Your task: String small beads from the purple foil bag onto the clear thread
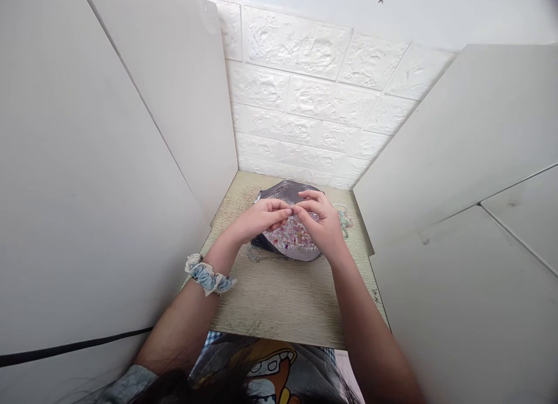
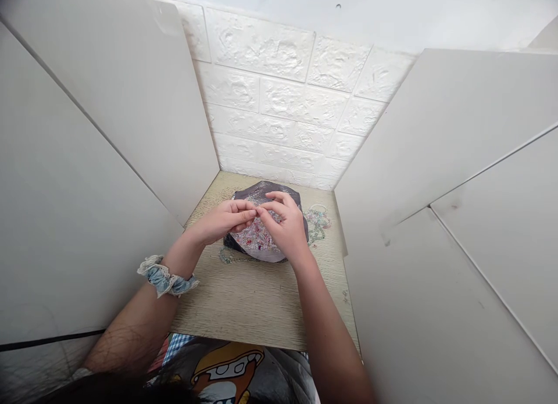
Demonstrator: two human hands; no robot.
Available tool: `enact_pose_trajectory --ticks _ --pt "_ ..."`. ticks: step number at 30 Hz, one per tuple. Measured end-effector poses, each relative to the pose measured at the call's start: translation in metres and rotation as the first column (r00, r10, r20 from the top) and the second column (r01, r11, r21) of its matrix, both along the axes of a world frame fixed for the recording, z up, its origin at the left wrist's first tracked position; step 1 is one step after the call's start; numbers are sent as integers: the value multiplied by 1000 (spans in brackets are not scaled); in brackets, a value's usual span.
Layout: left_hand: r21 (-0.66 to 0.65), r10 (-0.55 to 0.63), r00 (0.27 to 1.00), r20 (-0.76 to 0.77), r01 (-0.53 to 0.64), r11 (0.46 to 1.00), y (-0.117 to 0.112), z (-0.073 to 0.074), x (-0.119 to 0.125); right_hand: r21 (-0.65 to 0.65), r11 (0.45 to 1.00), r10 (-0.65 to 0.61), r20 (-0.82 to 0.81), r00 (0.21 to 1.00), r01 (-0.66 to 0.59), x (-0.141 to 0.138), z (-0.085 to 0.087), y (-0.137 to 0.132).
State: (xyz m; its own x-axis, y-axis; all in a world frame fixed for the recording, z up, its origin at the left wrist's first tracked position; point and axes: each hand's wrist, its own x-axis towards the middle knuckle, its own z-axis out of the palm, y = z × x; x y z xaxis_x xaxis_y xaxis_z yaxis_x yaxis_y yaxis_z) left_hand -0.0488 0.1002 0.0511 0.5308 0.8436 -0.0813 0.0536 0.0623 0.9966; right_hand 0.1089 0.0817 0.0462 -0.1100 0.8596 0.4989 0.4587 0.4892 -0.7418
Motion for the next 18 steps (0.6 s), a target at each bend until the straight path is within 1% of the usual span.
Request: enact_pose_trajectory --ticks 3,5,6,8,10,11,13,18 --pt "-11 12 999 -32 -12 1000 0 0 -1 -19 1000 -17 70 997 18 4 0 3" --pt "-31 32 998 -53 -34 999 0 1 -1 -55 997 -47 202 978 60 9 -3 6" --pt "-39 49 997 -63 -51 998 -1 2 -1 -88 992 -59 305 950 90 12 -5 8" --pt "-46 96 992 -83 -100 994 -1 3 0 -186 967 -47 536 843 172 16 -10 11" --pt "-43 142 985 -97 -147 988 0 3 0 -275 926 5 694 720 259 19 -15 12" --pt "-40 157 982 -101 -162 986 0 3 0 -303 907 28 736 676 292 19 -17 12" --pt "-32 172 979 -106 -176 984 0 3 0 -324 887 49 776 629 330 18 -19 12" --pt "-13 171 977 -127 -174 985 -1 4 1 -337 873 83 815 574 353 14 -21 12"
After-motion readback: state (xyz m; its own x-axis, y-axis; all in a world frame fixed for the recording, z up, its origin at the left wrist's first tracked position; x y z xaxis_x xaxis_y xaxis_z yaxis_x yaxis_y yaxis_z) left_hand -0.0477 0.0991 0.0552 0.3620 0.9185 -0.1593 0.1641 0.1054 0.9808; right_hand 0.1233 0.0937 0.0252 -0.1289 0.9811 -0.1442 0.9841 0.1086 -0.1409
